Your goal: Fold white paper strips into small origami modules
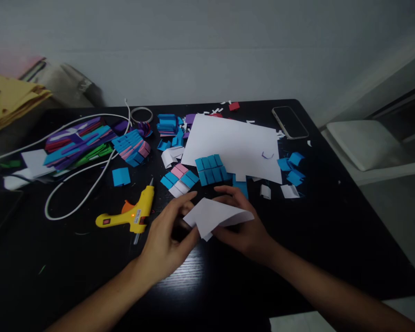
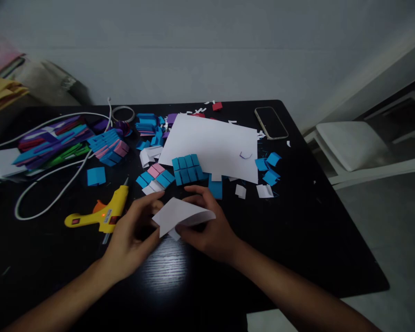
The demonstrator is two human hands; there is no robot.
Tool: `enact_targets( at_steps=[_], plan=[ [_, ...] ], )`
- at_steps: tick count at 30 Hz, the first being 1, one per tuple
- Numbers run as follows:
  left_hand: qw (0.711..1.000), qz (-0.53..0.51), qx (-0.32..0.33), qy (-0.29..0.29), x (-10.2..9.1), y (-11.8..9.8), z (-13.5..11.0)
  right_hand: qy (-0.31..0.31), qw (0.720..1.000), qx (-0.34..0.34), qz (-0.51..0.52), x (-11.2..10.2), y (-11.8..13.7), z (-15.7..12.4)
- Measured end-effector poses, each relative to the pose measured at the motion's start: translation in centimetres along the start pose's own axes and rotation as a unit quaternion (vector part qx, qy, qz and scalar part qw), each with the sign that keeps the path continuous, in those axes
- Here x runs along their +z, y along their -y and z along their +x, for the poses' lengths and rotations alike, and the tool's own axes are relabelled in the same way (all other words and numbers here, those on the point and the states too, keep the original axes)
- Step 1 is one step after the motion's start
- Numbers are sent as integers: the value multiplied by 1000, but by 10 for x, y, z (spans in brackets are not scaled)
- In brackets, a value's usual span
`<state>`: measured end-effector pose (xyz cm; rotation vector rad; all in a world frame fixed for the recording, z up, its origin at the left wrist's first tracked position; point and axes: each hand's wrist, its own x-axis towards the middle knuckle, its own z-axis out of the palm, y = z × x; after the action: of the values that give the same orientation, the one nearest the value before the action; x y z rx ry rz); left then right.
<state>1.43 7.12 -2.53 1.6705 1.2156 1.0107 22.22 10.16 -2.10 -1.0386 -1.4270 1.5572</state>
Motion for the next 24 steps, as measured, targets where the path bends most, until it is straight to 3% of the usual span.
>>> enact_targets(
  at_steps=[4,10,15,24],
  plan=[
    [990,112,79,-7,-5,1,0,41,999,12,3,1,3,-1],
    [994,85,-12,-69,-4,-1,3,-13,998,33,54,2,4,-3],
    [993,96,-43,-58,-2,-4,6,-38,999,33,20,5,-1,-2],
    [974,210,24,-76,-2,-4,5,-18,992,-73,-98,13,-7,-12]
  ],
)
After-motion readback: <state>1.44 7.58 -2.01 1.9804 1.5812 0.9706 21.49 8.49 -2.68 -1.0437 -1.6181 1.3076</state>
